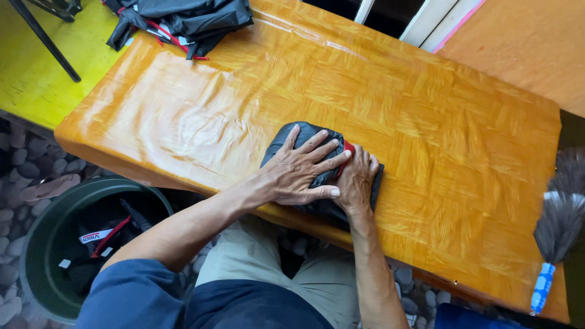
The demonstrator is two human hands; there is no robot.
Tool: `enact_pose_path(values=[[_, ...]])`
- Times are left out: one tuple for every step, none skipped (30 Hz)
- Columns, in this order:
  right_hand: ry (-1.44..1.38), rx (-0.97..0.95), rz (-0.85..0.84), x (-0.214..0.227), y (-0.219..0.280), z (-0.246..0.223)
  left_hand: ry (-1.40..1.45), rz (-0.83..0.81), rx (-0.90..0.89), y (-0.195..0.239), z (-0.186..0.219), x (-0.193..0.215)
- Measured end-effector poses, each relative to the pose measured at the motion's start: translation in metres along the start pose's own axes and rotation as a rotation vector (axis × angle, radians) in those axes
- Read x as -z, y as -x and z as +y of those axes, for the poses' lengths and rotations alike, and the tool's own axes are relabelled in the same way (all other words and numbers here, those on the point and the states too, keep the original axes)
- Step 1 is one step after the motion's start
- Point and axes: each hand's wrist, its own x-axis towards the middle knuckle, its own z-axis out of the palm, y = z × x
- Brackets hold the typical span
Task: The person retrieves a black tarp from a blue bin, lays it on a wooden table, and smooths it with a feather duster. They then fold the tarp multiple times into a compact rectangular bundle, pressing and aligning the edges throughout the process.
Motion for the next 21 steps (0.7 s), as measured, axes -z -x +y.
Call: enact_pose_path(values=[[0.024,0.027,0.011,0.009,-0.001,-0.007,-0.017,0.002,0.018,-0.001,-0.002,-0.007],[0.049,0.050,0.026,0.019,-0.001,-0.015,-0.037,0.002,0.033,-0.003,-0.005,-0.014],[0.050,0.044,0.023,0.015,-0.001,-0.011,-0.033,-0.003,0.029,-0.004,-0.006,-0.018],[0.045,0.046,0.018,0.012,0.000,-0.007,-0.044,0.028,0.051,-0.005,-0.007,-0.023],[0.040,0.049,0.014,0.008,0.001,-0.002,-0.054,0.059,0.073,-0.006,-0.008,-0.029],[0.041,0.042,0.008,0.009,0.000,-0.004,-0.048,0.053,0.070,-0.006,-0.009,-0.031],[0.025,0.037,0.066,0.010,-0.001,-0.007,-0.090,0.061,0.095,-0.005,-0.011,-0.033],[0.010,0.039,0.127,0.012,-0.005,-0.009,-0.136,0.076,0.123,-0.005,-0.012,-0.035],[0.012,0.040,0.124,0.014,-0.005,-0.010,-0.132,0.076,0.125,-0.006,-0.015,-0.037],[-0.044,0.033,0.146,0.017,-0.005,-0.011,-0.135,0.057,0.149,-0.007,-0.016,-0.039],[-0.100,0.026,0.167,0.019,-0.004,-0.012,-0.137,0.038,0.173,-0.008,-0.018,-0.042],[-0.099,0.029,0.166,0.019,-0.005,-0.011,-0.136,0.041,0.174,-0.008,-0.015,-0.041],[-0.109,0.026,0.174,0.020,-0.005,-0.011,-0.177,0.016,0.184,-0.009,-0.012,-0.040],[-0.121,0.019,0.183,0.020,-0.005,-0.011,-0.220,-0.012,0.192,-0.009,-0.009,-0.039],[-0.121,0.020,0.184,0.019,-0.004,-0.010,-0.221,-0.011,0.192,-0.009,-0.006,-0.037],[-0.132,0.009,0.185,0.019,-0.004,-0.009,-0.228,-0.031,0.181,-0.010,-0.005,-0.034],[-0.142,-0.002,0.185,0.018,-0.004,-0.009,-0.235,-0.051,0.169,-0.010,-0.003,-0.031],[-0.143,0.000,0.188,0.017,-0.004,-0.008,-0.239,-0.049,0.169,-0.012,-0.007,-0.033],[-0.137,-0.012,0.174,0.015,-0.004,-0.007,-0.206,-0.090,0.154,-0.013,-0.011,-0.034],[-0.132,-0.023,0.162,0.013,-0.005,-0.007,-0.176,-0.131,0.138,-0.014,-0.015,-0.035],[-0.134,-0.021,0.166,0.013,-0.006,-0.008,-0.181,-0.129,0.138,-0.016,-0.019,-0.036]])
